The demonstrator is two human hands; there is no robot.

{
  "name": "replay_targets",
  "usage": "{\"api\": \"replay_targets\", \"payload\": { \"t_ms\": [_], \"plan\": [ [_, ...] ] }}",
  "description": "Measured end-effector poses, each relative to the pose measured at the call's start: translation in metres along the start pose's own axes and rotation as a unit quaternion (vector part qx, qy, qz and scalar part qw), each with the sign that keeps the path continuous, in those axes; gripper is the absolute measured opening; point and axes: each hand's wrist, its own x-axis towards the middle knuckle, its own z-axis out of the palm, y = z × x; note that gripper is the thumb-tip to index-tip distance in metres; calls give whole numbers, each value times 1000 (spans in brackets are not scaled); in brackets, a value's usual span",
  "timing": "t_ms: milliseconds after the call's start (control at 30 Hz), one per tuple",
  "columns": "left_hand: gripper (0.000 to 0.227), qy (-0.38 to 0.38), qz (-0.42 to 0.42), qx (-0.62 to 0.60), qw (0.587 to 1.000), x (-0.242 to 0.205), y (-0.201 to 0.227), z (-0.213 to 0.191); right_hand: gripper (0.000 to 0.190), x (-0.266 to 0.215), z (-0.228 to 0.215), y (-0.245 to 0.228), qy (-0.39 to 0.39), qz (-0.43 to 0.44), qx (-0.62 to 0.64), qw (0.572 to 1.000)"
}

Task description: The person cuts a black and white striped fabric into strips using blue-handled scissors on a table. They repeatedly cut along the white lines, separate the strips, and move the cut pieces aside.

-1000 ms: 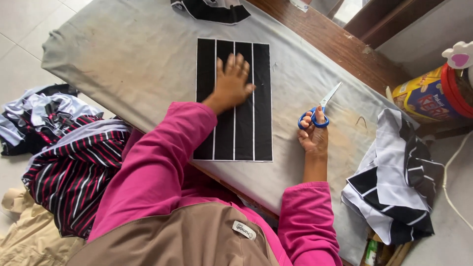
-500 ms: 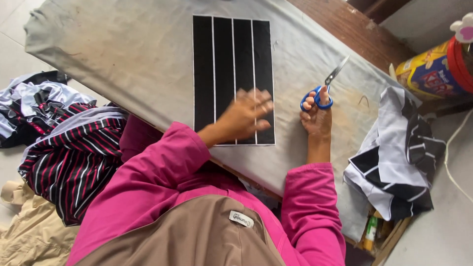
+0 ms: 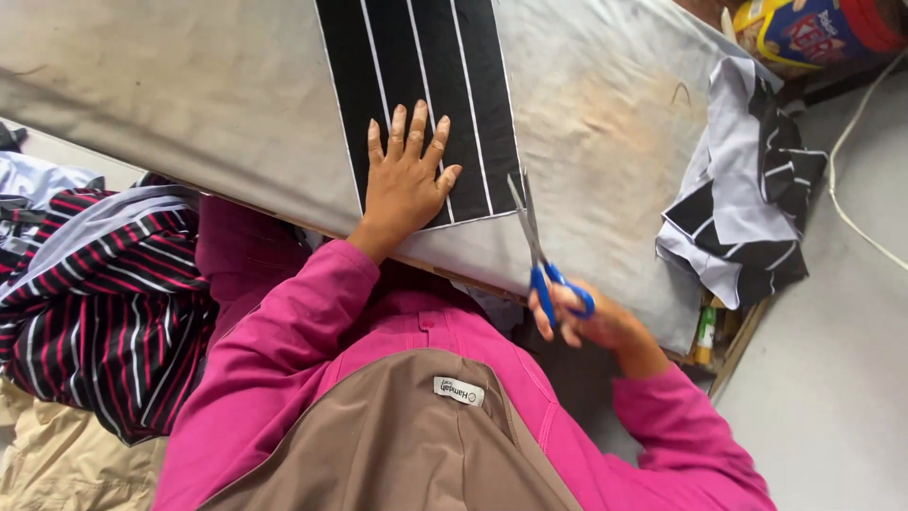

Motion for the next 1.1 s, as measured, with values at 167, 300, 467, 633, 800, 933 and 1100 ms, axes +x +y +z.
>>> {"api": "replay_targets", "payload": {
  "t_ms": [167,300,467,633,800,933,1100],
  "plan": [
    [52,49,21,29,998,-1,-1,-1,44,-36,3,33,10,111,-22,994],
    [47,105,41,59,992,-1,-4,-4,44,-8,20,46,-46,113,-38,992],
    [47,107,35,52,992,-2,-5,-4,48,-3,29,46,-25,96,85,991],
    [47,102,41,43,993,-1,-3,-6,45,-6,32,41,5,82,99,992],
    [46,100,45,49,993,-1,-4,-8,40,11,38,29,79,66,46,994],
    [47,94,40,41,994,-1,-3,-10,39,10,43,18,82,55,4,995],
    [46,98,45,44,993,-1,-3,-10,38,10,45,15,99,62,-17,993]
  ]
}}
